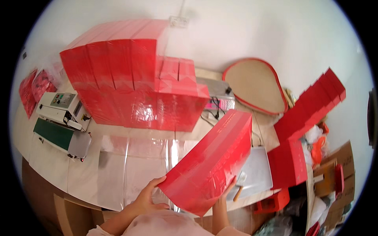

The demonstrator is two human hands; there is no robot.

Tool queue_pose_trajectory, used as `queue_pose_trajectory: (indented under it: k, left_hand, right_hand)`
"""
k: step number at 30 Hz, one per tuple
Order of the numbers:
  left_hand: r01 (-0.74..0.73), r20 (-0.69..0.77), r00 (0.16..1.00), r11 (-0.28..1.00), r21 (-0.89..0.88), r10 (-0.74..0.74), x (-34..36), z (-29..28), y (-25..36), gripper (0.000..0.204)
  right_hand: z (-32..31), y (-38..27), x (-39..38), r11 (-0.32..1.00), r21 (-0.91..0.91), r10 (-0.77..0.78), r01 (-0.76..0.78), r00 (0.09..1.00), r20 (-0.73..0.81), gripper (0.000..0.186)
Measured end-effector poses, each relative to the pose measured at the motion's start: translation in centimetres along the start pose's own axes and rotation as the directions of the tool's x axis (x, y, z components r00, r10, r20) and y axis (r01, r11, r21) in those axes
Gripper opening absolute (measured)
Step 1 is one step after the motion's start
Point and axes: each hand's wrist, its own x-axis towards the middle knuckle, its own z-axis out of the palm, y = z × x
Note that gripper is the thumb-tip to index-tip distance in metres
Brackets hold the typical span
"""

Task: The person wraps red rectangular boxes in clear plastic film using a handheld squeegee-like tool to smooth the film and remove air bubbles. The person places each wrapped box into a stack on the table.

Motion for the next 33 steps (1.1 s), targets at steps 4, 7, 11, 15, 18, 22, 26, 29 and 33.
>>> queue_pose_trajectory:
  k: [4,7,11,15,18,22,26,29,33]
  left_hand:
    - [-0.013,-0.237,0.971,0.983,-0.182,-0.031,3.3,0.4,-5.5,0.088]
    - [-0.109,-0.348,0.938,0.954,-0.279,0.005,7.3,-0.7,-7.2,0.082]
    - [-0.256,-0.430,0.902,0.848,-0.464,0.037,14.0,0.0,-10.2,0.069]
    - [-0.209,-0.416,0.909,0.834,-0.511,-0.027,19.8,-1.4,-14.1,0.050]
    - [-0.081,-0.364,0.921,0.843,-0.532,-0.141,23.3,-1.7,-14.1,0.036]
    - [-0.010,-0.381,0.906,0.889,-0.458,-0.186,25.7,-2.4,-14.1,0.037]
    - [-0.014,-0.497,0.850,0.935,-0.355,-0.176,27.7,-4.6,-15.2,0.041]
    - [0.070,-0.501,0.851,0.979,-0.193,-0.160,28.7,-5.1,-15.0,0.047]
    - [0.134,-0.547,0.826,0.990,-0.037,-0.132,31.0,-6.8,-17.4,0.053]
  right_hand:
    - [8.2,-3.0,2.1,0.989,-0.131,-0.044,0.062,0.990,0.134,0.067]
    - [14.1,-5.5,5.5,0.971,-0.233,0.110,-0.054,0.966,0.235,0.070]
    - [24.3,-8.4,11.2,0.864,-0.432,0.013,0.260,0.845,0.535,0.073]
    - [37.9,-6.3,13.5,0.496,-0.716,0.059,0.490,0.804,0.592,0.076]
    - [42.8,-5.3,17.8,0.225,-0.801,0.259,0.554,0.759,0.597,0.079]
    - [43.3,-3.1,17.8,0.347,-0.811,0.522,0.471,0.622,0.584,0.086]
    - [40.3,0.1,17.6,0.437,-0.665,0.376,0.606,0.548,0.747,0.088]
    - [38.7,1.3,19.7,0.491,-0.591,0.337,0.640,0.486,0.806,0.090]
    - [39.9,2.6,21.2,0.518,-0.641,0.341,0.567,0.551,0.762,0.088]
